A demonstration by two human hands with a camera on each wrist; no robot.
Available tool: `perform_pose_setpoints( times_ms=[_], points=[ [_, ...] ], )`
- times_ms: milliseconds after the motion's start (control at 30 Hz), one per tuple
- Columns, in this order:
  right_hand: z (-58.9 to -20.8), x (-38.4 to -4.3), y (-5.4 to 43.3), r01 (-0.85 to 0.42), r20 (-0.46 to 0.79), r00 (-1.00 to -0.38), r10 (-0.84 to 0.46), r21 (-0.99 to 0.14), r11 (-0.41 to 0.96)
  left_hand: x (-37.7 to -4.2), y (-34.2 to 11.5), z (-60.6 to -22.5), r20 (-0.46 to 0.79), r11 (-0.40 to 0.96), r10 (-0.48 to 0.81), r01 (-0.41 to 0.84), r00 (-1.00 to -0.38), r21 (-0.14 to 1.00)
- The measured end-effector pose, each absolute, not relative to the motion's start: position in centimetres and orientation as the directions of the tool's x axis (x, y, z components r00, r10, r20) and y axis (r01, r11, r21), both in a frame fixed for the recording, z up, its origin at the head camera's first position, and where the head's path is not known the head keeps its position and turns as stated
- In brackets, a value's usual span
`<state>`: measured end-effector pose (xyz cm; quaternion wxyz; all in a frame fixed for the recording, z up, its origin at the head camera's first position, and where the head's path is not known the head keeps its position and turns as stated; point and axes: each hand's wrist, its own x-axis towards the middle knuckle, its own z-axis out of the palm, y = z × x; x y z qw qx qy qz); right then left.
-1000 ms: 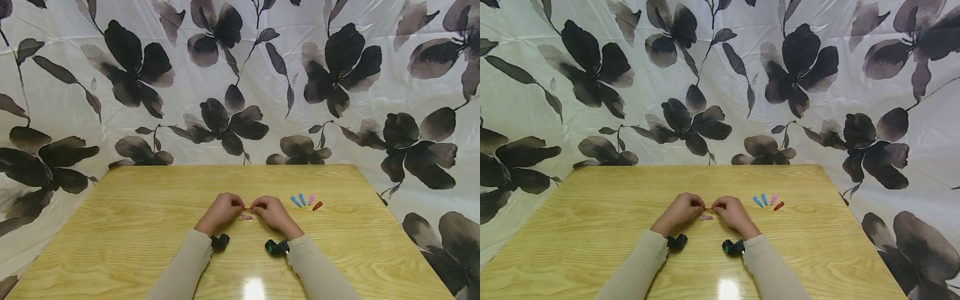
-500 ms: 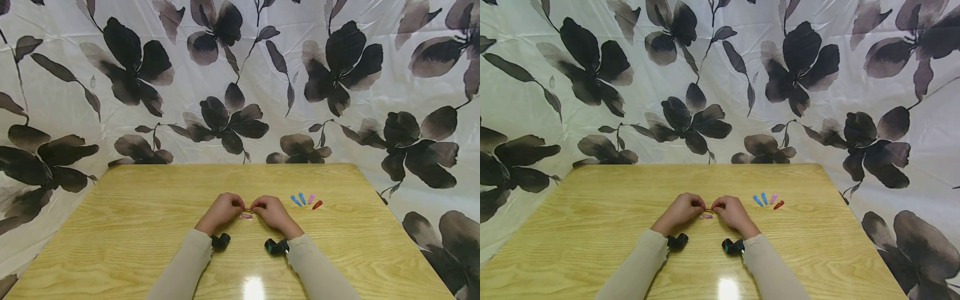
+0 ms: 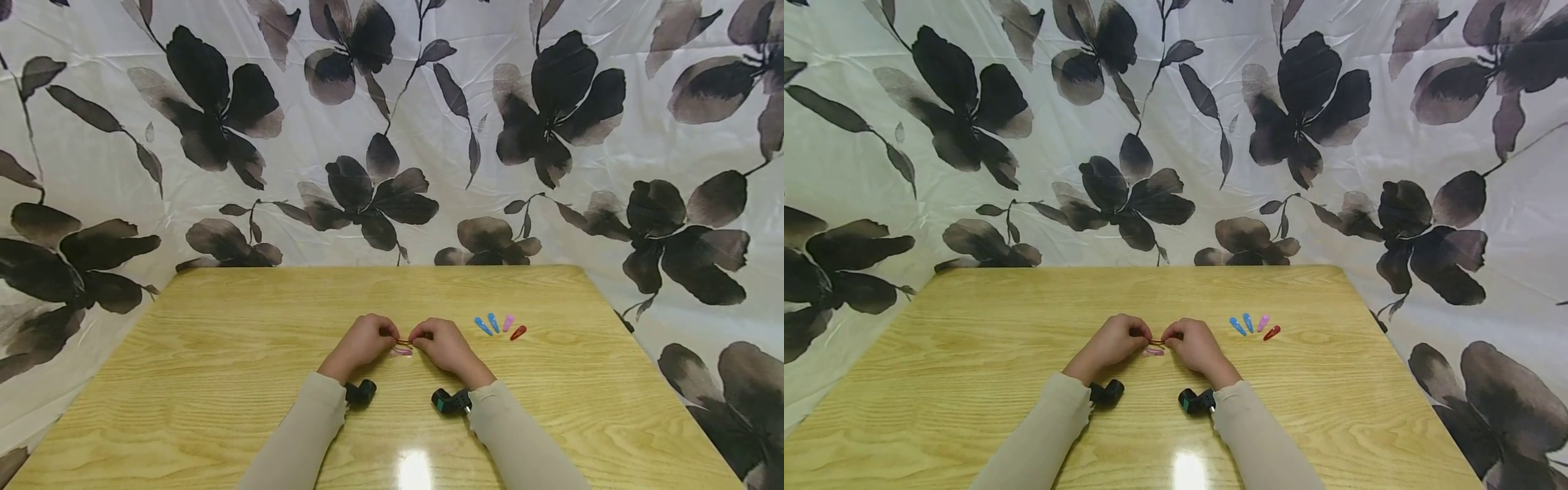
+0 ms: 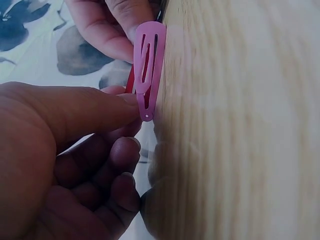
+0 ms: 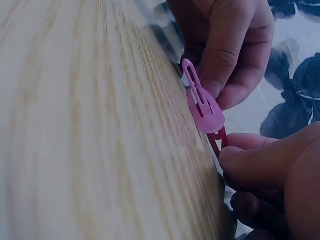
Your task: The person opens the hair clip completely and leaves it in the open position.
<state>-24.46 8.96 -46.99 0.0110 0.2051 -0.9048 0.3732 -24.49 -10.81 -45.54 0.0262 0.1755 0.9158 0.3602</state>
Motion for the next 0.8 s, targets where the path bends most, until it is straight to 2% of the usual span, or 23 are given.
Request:
perform_pose_setpoints(
  times_ms=[800],
  points=[
    [-46.3, -24.4, 9.6, -0.404, 0.188, -0.906, -0.379, -0.648, 0.645, -24.0, -10.4, -44.2, 0.079, 0.688, 0.308, 0.279, -0.948, 0.670]
  ],
)
